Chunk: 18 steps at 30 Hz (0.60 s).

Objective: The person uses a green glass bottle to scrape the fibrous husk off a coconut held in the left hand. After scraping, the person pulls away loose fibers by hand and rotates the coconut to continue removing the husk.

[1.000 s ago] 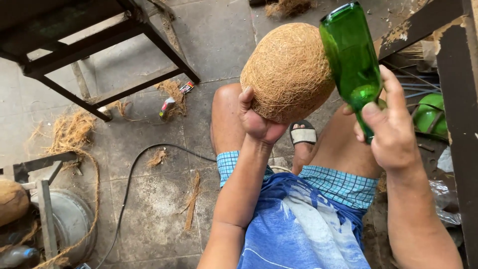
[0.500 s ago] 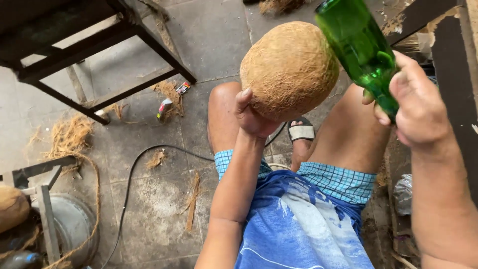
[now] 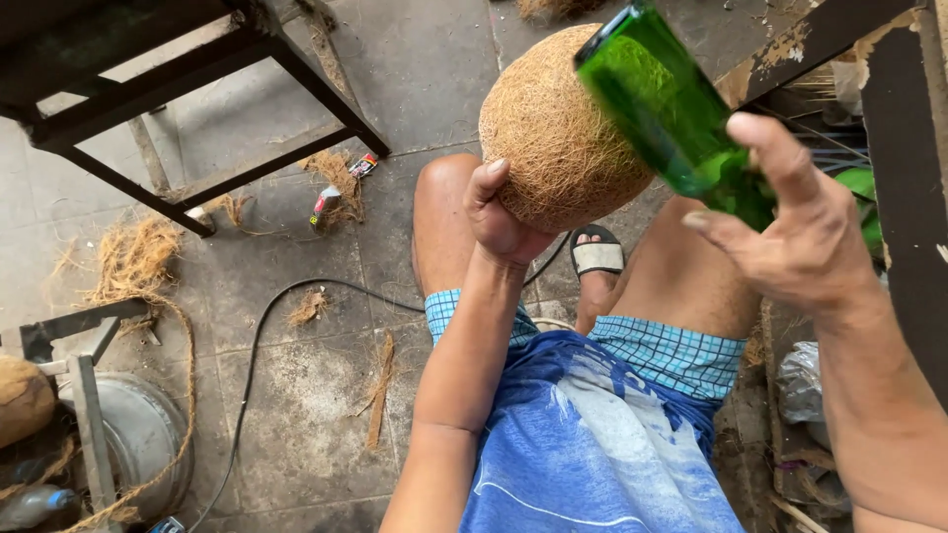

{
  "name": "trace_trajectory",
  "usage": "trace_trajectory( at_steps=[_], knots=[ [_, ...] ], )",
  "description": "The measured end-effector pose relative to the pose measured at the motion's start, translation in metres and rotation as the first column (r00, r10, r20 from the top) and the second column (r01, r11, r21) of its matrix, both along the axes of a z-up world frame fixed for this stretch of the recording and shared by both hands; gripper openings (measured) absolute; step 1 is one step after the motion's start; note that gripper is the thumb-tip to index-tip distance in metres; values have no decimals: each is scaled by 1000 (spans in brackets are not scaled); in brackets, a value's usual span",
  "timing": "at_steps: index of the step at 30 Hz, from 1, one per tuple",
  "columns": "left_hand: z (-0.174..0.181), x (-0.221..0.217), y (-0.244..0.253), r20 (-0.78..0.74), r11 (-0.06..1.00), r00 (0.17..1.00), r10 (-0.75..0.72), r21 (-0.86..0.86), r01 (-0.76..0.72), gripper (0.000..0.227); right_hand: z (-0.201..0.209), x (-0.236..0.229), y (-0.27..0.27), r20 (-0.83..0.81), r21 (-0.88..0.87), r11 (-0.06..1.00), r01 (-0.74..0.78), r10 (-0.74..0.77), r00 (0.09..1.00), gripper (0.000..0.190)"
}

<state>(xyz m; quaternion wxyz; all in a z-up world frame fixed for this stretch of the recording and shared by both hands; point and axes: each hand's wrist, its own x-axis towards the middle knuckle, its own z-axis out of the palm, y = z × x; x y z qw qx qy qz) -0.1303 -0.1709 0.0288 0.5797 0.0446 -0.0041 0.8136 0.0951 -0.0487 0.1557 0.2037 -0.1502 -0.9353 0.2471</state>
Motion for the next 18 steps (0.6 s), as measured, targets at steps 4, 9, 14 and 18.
trace_trajectory(
  at_steps=[4,9,14,18],
  knots=[
    [5,-2,7,-106,997,993,52,-50,-58,55,-34,11,11,-97,595,803,24,42,994,61],
    [27,-1,23,-13,920,999,-29,-391,22,72,-1,-13,-10,93,-535,828,167,-139,986,43],
    [30,16,32,4,882,997,71,-467,-61,66,-4,-37,-22,61,-392,859,328,-332,941,71],
    [11,19,39,0,898,989,148,-420,-134,51,-29,-49,-29,-197,296,914,279,-227,954,75]
  ],
)
